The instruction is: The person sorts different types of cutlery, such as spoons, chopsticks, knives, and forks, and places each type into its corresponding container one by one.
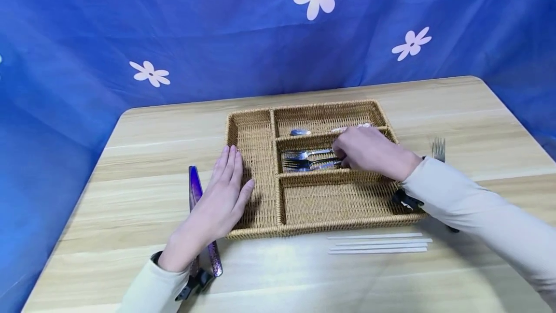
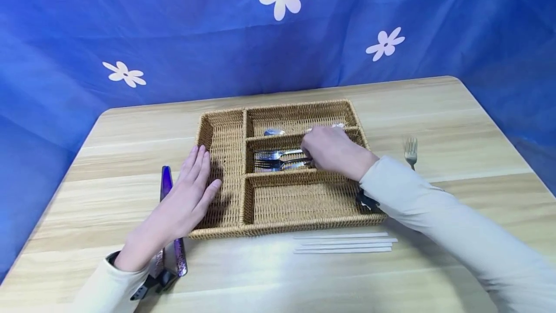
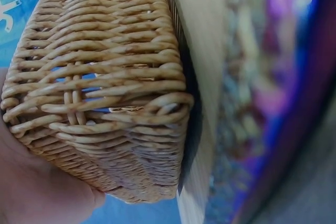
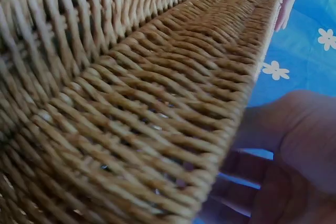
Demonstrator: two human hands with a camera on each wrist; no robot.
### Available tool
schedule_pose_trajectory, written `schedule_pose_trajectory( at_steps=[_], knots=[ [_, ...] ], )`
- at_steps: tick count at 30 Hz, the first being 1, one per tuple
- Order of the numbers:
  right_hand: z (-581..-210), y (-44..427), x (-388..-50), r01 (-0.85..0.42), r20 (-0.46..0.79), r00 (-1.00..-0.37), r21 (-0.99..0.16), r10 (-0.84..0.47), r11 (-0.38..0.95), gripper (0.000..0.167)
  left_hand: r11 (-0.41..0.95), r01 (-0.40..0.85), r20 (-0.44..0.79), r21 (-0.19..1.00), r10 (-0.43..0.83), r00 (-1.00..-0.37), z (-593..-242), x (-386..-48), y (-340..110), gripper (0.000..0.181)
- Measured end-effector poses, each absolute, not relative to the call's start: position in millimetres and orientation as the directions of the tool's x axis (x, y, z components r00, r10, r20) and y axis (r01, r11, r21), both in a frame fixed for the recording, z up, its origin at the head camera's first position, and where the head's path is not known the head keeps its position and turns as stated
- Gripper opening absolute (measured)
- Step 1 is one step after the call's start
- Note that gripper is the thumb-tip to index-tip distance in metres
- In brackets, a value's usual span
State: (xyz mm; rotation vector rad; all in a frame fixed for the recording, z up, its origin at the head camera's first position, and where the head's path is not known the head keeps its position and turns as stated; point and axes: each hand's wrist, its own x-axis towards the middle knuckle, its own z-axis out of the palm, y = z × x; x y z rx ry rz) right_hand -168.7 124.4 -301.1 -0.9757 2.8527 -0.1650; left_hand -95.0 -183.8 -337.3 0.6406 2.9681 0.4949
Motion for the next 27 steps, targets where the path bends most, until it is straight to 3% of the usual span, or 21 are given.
schedule_pose_trajectory(
  at_steps=[6,12,27],
  knots=[
    [-306.2,125.7,-179.0,-0.609,-0.226,-0.738,-0.181,-0.635,0.772,0.025,0.858,0.39,0.009,0.335,0.411,-0.912,-339.0,-95.7,-182.4,0.067],
    [-307.7,121.3,-183.8,-0.595,-0.28,-0.73,-0.189,-0.624,0.781,0.032,0.86,0.393,0.037,0.327,0.403,-0.914,-337.6,-93.8,-183.9,0.063],
    [-307.9,127.7,-186.0,-0.562,-0.231,-0.781,-0.144,-0.58,0.814,0.018,0.865,0.36,0.046,0.35,0.369,-0.928,-336.9,-92.0,-182.7,0.064]
  ],
)
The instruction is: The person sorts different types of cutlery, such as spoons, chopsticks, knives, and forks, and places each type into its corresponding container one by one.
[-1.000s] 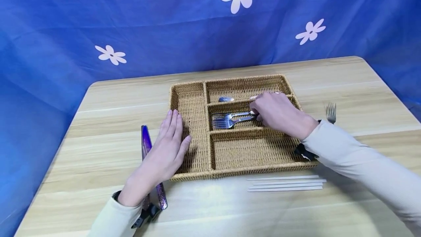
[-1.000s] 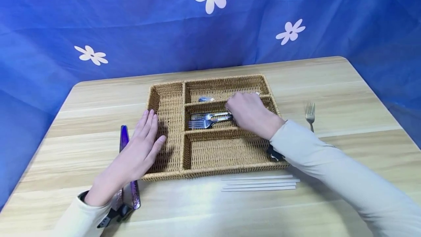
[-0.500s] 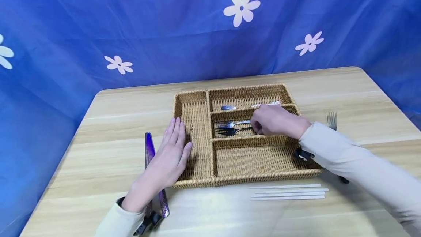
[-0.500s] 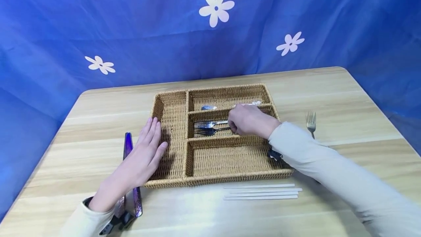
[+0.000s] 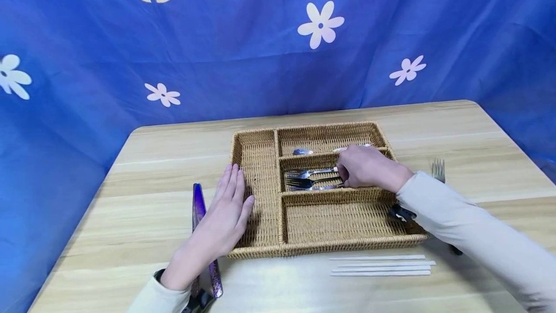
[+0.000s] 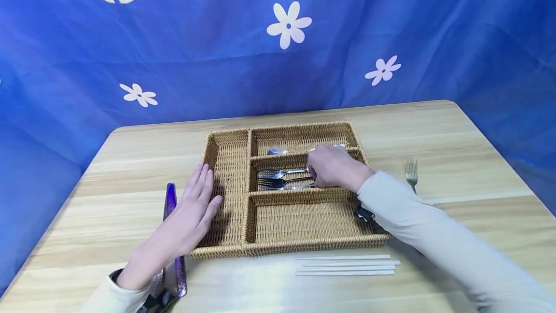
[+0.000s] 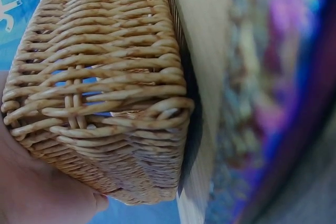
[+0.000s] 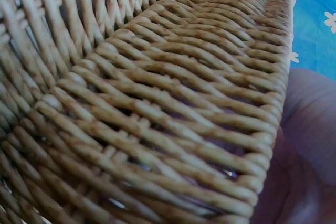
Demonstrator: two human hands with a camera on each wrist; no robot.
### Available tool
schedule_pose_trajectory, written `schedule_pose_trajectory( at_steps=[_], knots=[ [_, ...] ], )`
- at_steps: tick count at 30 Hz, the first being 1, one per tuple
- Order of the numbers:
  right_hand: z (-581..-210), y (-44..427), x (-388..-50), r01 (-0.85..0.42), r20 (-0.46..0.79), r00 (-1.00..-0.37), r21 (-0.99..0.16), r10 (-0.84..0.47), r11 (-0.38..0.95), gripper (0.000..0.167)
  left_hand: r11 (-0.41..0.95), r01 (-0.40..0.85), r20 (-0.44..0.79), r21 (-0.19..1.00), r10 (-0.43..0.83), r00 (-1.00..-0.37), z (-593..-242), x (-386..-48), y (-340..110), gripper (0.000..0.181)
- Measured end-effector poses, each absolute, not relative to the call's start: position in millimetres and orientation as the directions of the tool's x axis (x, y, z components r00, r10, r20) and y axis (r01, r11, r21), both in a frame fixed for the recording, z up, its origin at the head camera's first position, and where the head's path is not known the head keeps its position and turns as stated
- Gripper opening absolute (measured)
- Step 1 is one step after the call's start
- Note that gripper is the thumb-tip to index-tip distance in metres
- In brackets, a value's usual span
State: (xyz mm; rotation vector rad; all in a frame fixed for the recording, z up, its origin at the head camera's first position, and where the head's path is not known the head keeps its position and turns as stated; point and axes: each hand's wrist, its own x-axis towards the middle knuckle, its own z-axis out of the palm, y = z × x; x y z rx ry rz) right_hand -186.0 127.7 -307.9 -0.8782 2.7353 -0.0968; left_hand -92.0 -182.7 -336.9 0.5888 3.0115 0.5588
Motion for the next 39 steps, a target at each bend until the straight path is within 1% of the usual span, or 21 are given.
schedule_pose_trajectory(
  at_steps=[8,17,21,24,27,31,35,37,39],
  knots=[
    [-311.9,128.9,-186.0,-0.52,-0.21,-0.815,-0.151,-0.541,0.841,0.016,0.87,0.353,0.039,0.345,0.362,-0.931,-338.6,-91.9,-181.4,0.064],
    [-313.4,130.2,-185.3,-0.532,-0.281,-0.774,-0.201,-0.568,0.823,0.013,0.869,0.354,0.033,0.346,0.366,-0.93,-339.7,-92.7,-181.1,0.064],
    [-309.8,135.3,-183.9,-0.511,-0.275,-0.78,-0.239,-0.562,0.826,0.009,0.866,0.357,0.036,0.35,0.368,-0.929,-341.0,-92.7,-180.2,0.063],
    [-298.1,144.0,-180.2,-0.48,-0.217,-0.81,-0.288,-0.545,0.829,0.006,0.866,0.36,0.045,0.347,0.368,-0.929,-341.7,-92.1,-179.7,0.063],
    [-282.5,160.0,-172.9,-0.463,-0.086,-0.854,-0.324,-0.512,0.825,0.006,0.866,0.362,0.055,0.345,0.367,-0.929,-341.6,-91.6,-179.7,0.063],
    [-269.5,192.0,-156.0,-0.432,0.082,-0.9,-0.294,-0.427,0.853,0.011,0.868,0.357,0.059,0.345,0.36,-0.931,-340.4,-91.0,-180.1,0.063],
    [-276.0,230.7,-133.4,-0.362,0.175,-0.928,-0.235,-0.327,0.902,0.008,0.87,0.359,0.065,0.338,0.359,-0.931,-339.1,-90.8,-180.8,0.063],
    [-285.5,249.1,-120.2,-0.318,0.192,-0.94,-0.206,-0.281,0.925,0.008,0.87,0.361,0.066,0.334,0.361,-0.93,-338.3,-91.1,-181.3,0.063],
    [-297.2,265.3,-107.4,-0.264,0.183,-0.956,-0.196,-0.229,0.944,0.011,0.871,0.36,0.063,0.335,0.361,-0.931,-337.5,-91.5,-181.8,0.063]
  ],
)
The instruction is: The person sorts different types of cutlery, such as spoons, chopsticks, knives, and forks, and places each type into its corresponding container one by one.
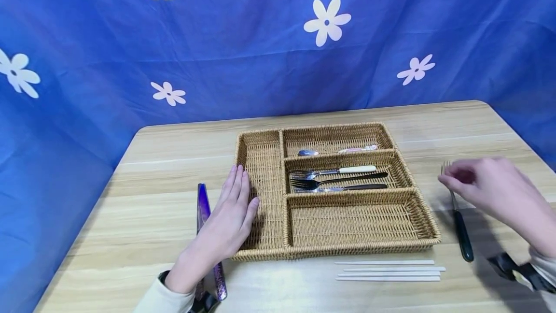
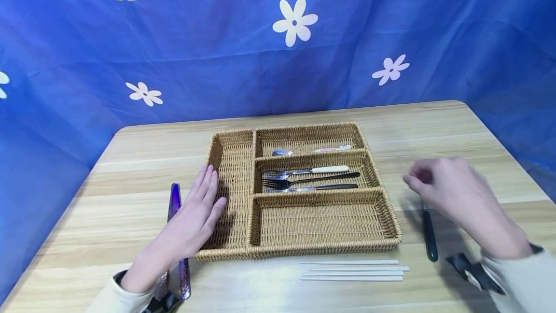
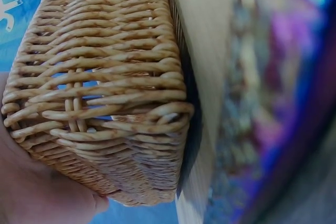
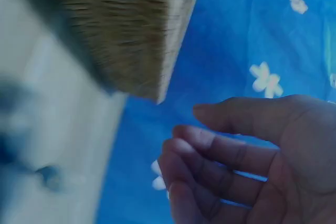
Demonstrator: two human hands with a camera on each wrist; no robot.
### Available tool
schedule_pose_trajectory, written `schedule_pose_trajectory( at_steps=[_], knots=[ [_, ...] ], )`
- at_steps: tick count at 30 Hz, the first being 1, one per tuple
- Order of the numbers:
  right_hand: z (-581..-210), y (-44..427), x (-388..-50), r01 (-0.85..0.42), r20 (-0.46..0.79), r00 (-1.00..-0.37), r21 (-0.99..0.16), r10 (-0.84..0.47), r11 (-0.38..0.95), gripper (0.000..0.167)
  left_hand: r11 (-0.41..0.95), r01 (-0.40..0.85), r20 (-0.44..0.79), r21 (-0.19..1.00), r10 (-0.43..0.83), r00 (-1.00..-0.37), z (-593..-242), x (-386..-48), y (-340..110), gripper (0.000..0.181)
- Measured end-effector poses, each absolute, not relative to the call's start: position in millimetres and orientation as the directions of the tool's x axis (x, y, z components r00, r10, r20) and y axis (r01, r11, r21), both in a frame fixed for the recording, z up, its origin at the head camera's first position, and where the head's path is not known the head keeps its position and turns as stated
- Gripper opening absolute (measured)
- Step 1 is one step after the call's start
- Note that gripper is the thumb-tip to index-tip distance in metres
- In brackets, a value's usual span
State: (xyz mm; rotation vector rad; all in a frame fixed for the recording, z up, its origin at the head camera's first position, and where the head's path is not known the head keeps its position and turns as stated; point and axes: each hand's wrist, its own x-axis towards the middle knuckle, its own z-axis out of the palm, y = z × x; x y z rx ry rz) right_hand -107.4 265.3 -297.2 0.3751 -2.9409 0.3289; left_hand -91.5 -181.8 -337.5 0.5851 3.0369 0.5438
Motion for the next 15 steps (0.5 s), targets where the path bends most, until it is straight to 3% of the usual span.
schedule_pose_trajectory(
  at_steps=[7,15],
  knots=[
    [-339.8,299.8,-73.8,-0.02,-0.005,-1.0,-0.269,-0.023,0.963,0.023,0.876,0.346,0.061,0.335,0.346,-0.936,-334.2,-90.1,-184.2,0.062],
    [-373.1,310.8,-54.9,0.091,-0.065,-0.995,-0.309,0.075,0.947,0.027,0.87,0.37,0.068,0.326,0.368,-0.927,-334.5,-87.9,-181.4,0.061]
  ],
)
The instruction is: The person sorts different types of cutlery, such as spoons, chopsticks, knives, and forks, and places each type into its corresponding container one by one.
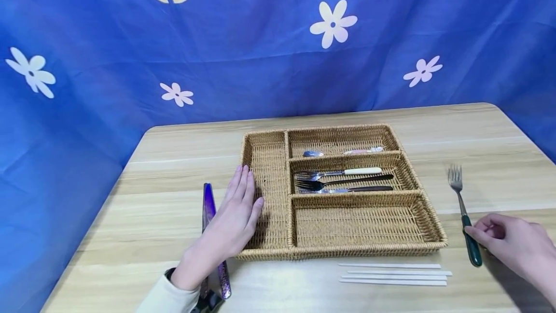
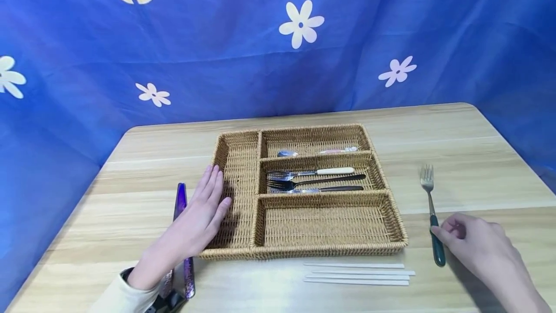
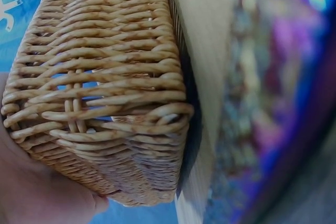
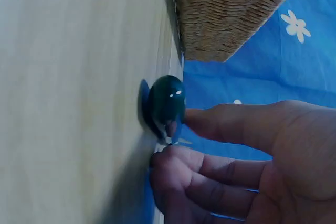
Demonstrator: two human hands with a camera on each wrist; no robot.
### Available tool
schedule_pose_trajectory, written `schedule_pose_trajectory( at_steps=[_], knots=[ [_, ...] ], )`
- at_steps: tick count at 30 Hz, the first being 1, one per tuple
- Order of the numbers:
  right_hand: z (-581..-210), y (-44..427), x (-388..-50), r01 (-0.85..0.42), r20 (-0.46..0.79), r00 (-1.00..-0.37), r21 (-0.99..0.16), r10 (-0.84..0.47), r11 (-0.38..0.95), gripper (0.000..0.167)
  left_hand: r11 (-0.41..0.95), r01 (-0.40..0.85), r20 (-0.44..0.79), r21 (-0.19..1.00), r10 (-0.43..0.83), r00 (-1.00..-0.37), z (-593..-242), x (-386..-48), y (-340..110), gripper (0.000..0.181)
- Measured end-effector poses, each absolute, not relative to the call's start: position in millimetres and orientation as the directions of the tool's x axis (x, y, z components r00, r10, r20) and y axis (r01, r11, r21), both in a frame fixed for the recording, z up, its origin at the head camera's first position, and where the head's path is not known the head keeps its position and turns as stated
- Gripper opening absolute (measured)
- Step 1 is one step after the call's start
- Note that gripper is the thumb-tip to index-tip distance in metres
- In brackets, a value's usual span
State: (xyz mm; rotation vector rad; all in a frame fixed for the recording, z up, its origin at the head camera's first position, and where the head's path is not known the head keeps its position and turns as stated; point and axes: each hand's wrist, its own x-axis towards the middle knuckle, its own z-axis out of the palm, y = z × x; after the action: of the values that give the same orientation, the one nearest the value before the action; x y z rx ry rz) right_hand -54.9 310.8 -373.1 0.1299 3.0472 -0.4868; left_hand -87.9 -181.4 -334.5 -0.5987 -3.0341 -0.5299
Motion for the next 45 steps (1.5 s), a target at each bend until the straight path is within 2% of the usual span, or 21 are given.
schedule_pose_trajectory(
  at_steps=[10,21,29,41,45],
  knots=[
    [-384.2,310.2,-47.5,0.162,-0.009,-0.985,-0.356,0.17,0.92,0.031,0.872,0.378,0.077,0.312,0.373,-0.925,-332.1,-88.6,-179.8,0.061],
    [-396.4,314.6,-43.5,0.122,0.072,-0.982,-0.464,0.174,0.877,0.023,0.876,0.366,0.065,0.314,0.365,-0.929,-333.9,-88.7,-178.9,0.06],
    [-394.9,316.8,-43.2,0.053,0.155,-0.98,-0.399,0.124,0.916,0.021,0.877,0.358,0.062,0.32,0.358,-0.932,-333.7,-86.7,-180.9,0.06],
    [-384.2,314.5,-44.5,0.01,0.074,-0.997,-0.316,0.035,0.949,0.015,0.869,0.369,0.085,0.331,0.362,-0.928,-334.3,-87.3,-180.1,0.059],
    [-381.3,311.9,-44.1,-0.003,0.063,-0.998,-0.303,0.017,0.953,0.019,0.872,0.358,0.071,0.334,0.355,-0.932,-334.5,-87.6,-180.7,0.06]
  ],
)
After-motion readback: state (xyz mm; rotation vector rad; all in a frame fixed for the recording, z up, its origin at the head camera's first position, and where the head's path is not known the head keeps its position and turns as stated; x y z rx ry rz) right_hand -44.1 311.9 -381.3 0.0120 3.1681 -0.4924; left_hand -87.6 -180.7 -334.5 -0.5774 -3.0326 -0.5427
